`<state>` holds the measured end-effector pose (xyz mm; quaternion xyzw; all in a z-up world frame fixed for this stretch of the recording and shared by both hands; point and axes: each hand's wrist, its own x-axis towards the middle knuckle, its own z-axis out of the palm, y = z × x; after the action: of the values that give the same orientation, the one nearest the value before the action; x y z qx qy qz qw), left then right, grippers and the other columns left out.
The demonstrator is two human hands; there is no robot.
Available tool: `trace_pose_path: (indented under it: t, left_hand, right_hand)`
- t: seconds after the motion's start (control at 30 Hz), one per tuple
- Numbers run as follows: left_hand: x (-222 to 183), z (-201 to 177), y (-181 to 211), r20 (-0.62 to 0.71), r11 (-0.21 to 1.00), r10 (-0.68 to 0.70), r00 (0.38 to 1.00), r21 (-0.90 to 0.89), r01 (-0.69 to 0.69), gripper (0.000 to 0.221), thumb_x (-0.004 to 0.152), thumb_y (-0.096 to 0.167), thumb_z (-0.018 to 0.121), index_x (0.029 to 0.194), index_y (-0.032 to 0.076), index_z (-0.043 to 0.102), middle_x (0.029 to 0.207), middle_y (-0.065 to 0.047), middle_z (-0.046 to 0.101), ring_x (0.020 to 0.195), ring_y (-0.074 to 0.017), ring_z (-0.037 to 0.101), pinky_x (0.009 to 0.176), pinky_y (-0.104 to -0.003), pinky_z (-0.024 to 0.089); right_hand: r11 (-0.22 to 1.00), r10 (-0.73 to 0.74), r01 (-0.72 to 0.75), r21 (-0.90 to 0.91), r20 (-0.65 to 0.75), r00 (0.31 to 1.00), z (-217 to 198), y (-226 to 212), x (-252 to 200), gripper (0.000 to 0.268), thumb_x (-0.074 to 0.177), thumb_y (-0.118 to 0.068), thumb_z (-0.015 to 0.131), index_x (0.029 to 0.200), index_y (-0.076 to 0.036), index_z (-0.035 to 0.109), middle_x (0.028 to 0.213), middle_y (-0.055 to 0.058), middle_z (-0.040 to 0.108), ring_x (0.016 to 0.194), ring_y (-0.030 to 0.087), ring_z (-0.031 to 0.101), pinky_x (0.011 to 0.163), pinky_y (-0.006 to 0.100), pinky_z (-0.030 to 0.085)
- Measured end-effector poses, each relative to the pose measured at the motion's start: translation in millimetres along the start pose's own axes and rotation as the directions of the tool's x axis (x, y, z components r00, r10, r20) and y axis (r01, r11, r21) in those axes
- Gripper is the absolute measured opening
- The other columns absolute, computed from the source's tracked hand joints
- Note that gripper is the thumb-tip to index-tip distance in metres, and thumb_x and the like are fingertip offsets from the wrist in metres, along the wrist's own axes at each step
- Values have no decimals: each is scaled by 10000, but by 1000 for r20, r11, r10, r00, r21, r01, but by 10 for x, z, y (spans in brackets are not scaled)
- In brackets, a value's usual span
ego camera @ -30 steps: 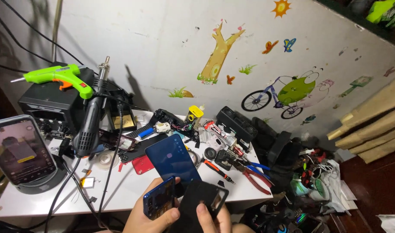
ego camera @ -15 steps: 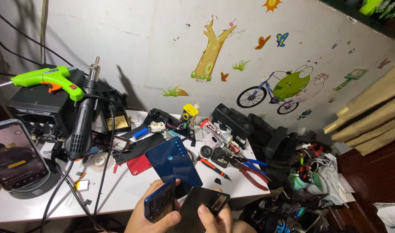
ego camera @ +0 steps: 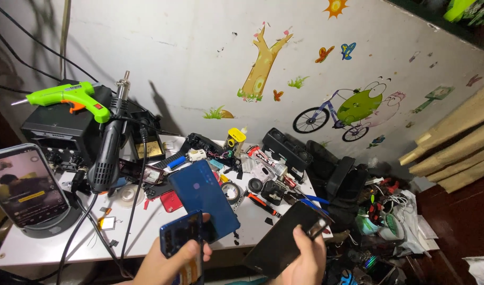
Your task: The person is assembling a smartphone by fitting the rear housing onto the internal chassis, using a screwdriver to help align parts.
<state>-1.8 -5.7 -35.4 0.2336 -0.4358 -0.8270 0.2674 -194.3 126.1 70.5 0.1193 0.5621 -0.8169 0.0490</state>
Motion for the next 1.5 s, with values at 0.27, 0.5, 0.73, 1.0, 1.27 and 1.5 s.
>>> trace_pose_path:
  t: [0.27, 0.5, 0.73, 1.0, 1.27, 1.5]
  left_hand:
    - [-139, 204, 203, 88, 951, -213, 973, -209, 227, 803, 930, 379, 723, 1659, 49, 654, 940, -378, 807, 876, -460, 782, 747, -508, 554]
    - [6, 1010, -74, 55, 908, -401, 915, -110, 404, 731, 939, 286, 787, 1630, 50, 732, 916, -313, 857, 792, -379, 807, 741, -428, 621]
    - [271, 1908, -45, 171, 887, -445, 879, 219, 406, 493, 985, 419, 803, 1066, -66, 820, 844, -207, 839, 742, -278, 773, 784, -373, 598]
    - [236, 2091, -272, 181, 899, -396, 900, 275, 341, 472, 975, 422, 823, 1096, -24, 729, 861, -206, 842, 741, -270, 793, 784, -374, 629]
    - [-348, 1381, -378, -50, 907, -419, 906, 9, 420, 712, 866, 435, 757, 1341, -81, 875, 935, -362, 892, 780, -416, 839, 695, -448, 644]
    - [-312, 342, -488, -662, 897, -78, 745, -372, -237, 702, 1063, 658, 704, 1393, 51, 828, 1071, -106, 791, 886, -246, 724, 816, -408, 582]
  right_hand:
    - [941, 295, -330, 76, 293, 909, -349, 78, 920, 198, 1016, -133, 672, 1081, -318, 640, 1144, 99, 811, 952, 214, 767, 675, 311, 573]
    - [949, -67, -123, 291, 565, 822, -990, -559, 1779, 187, 1060, -215, 592, 927, -142, 483, 892, 50, 489, 703, 157, 341, 609, 295, 269]
    - [934, 118, 82, -349, 517, 848, -1329, -606, 2041, 601, 901, -53, 718, 1501, -41, 744, 1390, 171, 829, 1225, 313, 754, 1097, 392, 517]
    - [655, 551, 134, -744, 591, 589, -1319, -598, 2120, 803, 960, -328, 772, 1724, -171, 579, 1810, 12, 576, 1687, 260, 513, 1343, 487, 479]
    - [948, 95, 250, -198, 923, 372, -1666, -295, 2542, 516, 967, -184, 749, 1386, 111, 811, 1226, 201, 877, 1094, 274, 791, 995, 380, 586]
    - [938, 273, 42, -344, 807, 525, -1520, -530, 2197, 590, 1018, -119, 690, 1588, 11, 762, 857, 136, 788, 708, 233, 673, 654, 311, 474]
